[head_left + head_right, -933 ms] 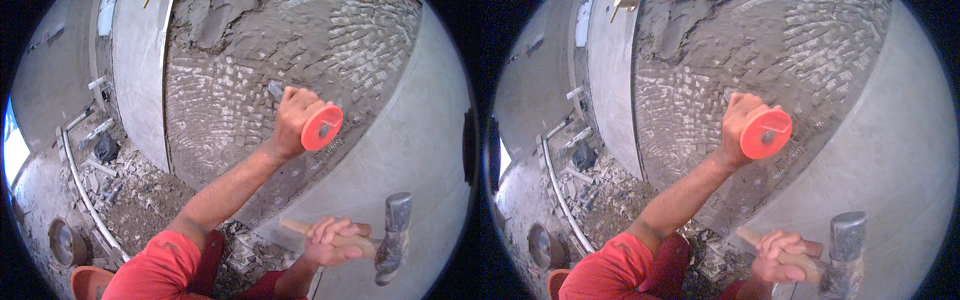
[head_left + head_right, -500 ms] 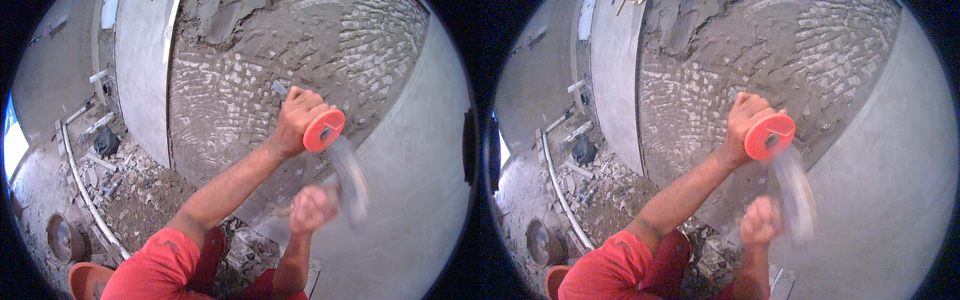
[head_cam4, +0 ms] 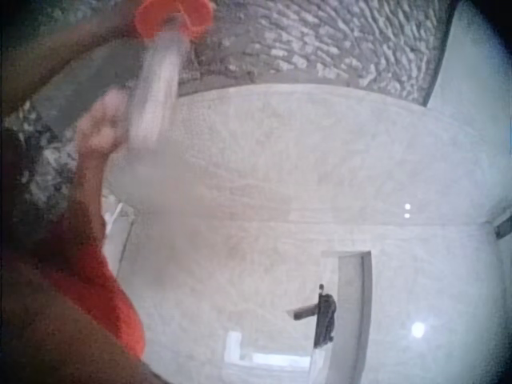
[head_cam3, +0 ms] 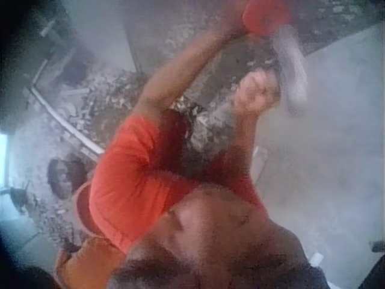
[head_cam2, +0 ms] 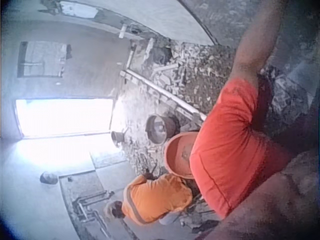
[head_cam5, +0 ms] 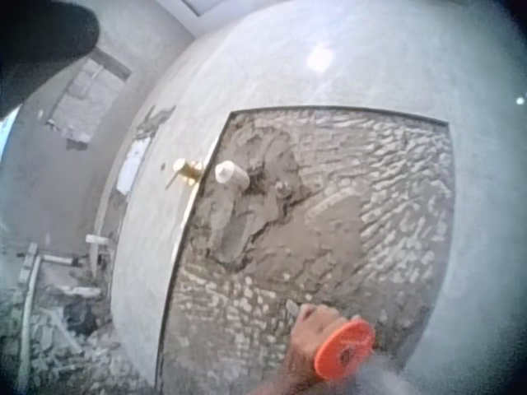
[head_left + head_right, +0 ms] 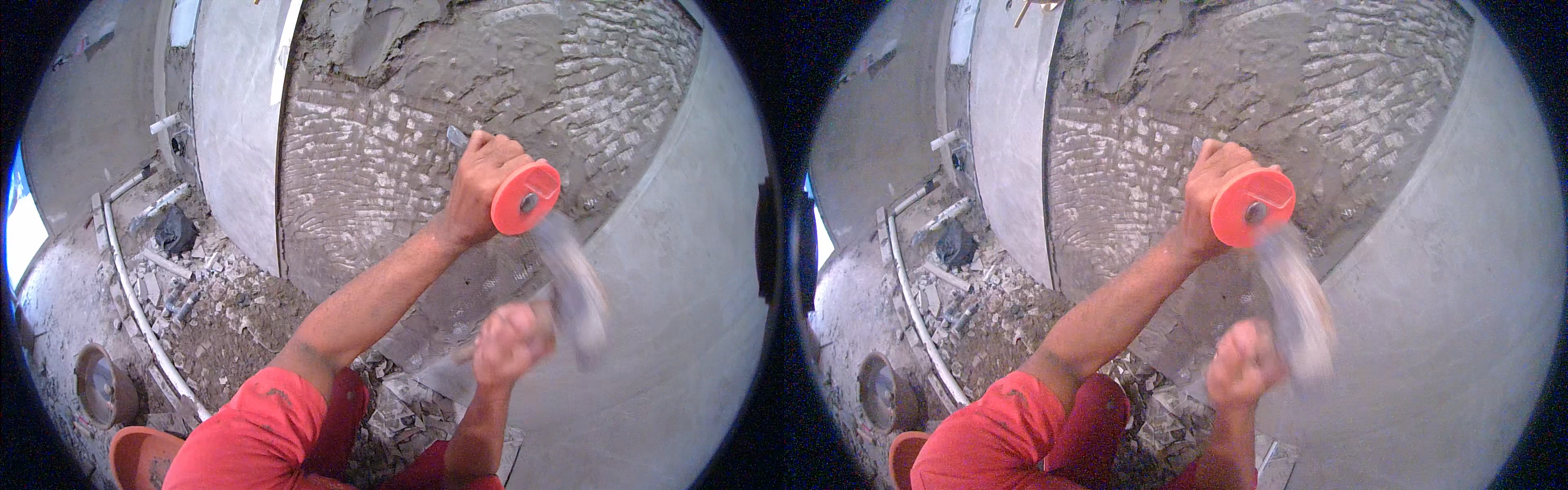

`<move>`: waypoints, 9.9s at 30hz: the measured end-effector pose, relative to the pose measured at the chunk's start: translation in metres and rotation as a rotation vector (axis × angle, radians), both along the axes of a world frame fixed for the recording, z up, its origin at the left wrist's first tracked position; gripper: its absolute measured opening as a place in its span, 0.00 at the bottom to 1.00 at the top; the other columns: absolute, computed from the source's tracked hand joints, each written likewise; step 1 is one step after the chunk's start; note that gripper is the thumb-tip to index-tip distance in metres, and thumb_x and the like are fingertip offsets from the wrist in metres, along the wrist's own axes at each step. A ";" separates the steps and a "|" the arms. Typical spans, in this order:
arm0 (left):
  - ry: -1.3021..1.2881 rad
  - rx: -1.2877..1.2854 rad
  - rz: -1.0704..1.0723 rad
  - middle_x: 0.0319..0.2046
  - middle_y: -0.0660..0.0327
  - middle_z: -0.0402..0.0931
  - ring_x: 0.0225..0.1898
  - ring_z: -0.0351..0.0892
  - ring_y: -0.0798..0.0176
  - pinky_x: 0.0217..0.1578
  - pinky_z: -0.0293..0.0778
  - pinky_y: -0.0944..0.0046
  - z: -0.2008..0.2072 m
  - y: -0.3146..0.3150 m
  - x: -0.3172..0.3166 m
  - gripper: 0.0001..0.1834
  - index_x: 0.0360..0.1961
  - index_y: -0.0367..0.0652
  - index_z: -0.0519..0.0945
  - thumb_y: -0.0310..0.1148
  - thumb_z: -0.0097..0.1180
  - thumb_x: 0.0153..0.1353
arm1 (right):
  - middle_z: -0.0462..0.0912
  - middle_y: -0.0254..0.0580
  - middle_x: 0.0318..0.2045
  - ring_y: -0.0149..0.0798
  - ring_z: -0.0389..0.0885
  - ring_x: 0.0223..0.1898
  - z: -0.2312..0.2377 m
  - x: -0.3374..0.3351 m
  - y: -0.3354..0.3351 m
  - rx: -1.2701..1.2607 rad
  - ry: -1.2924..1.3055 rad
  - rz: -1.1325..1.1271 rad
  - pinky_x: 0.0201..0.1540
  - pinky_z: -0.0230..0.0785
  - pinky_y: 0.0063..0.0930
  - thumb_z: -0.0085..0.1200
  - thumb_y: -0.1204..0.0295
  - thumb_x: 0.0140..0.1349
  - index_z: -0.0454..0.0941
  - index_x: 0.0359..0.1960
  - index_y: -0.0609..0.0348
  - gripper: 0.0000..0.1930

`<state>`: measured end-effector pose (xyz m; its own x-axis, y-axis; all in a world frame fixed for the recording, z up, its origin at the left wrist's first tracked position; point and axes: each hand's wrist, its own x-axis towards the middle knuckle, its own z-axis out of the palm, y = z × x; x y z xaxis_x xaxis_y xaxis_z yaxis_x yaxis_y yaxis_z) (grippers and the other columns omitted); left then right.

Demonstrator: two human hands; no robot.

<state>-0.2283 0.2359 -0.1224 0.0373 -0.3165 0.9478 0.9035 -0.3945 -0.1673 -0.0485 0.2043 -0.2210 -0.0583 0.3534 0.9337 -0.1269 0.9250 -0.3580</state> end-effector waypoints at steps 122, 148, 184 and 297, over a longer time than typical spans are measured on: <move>0.005 -0.152 -0.035 0.24 0.63 0.68 0.28 0.71 0.59 0.36 0.63 0.58 -0.056 0.044 0.136 0.08 0.28 0.44 0.77 0.29 0.67 0.54 | 0.66 0.34 0.16 0.29 0.61 0.11 -0.047 0.133 0.007 -0.769 0.114 0.225 0.12 0.59 0.27 0.54 0.49 0.69 0.62 0.37 0.54 0.22; 0.035 -0.192 -0.070 0.24 0.62 0.68 0.28 0.71 0.58 0.36 0.63 0.58 -0.059 0.040 0.145 0.09 0.27 0.44 0.76 0.28 0.67 0.53 | 0.62 0.33 0.13 0.28 0.56 0.07 -0.047 0.160 -0.008 -0.725 0.573 0.665 0.07 0.55 0.24 0.35 0.40 0.75 0.60 0.36 0.51 0.25; 0.010 -0.123 -0.084 0.26 0.63 0.69 0.30 0.74 0.59 0.36 0.64 0.58 -0.049 0.038 0.113 0.11 0.34 0.43 0.80 0.31 0.68 0.49 | 0.66 0.35 0.16 0.28 0.59 0.09 -0.048 0.098 0.007 -0.785 0.155 0.186 0.09 0.59 0.23 0.45 0.39 0.71 0.62 0.35 0.53 0.27; -0.142 0.013 -0.057 0.25 0.61 0.69 0.30 0.72 0.56 0.35 0.61 0.56 -0.010 0.036 0.078 0.09 0.28 0.46 0.76 0.32 0.65 0.47 | 0.63 0.32 0.14 0.28 0.63 0.10 0.003 0.065 0.027 -0.556 0.076 0.295 0.10 0.58 0.25 0.45 0.48 0.75 0.64 0.32 0.54 0.22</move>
<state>-0.1502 0.2716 -0.1321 -0.1158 -0.3265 0.9381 0.8945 -0.4449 -0.0444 0.0169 0.2313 -0.2181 -0.1678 0.7663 0.6201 -0.3923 0.5252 -0.7551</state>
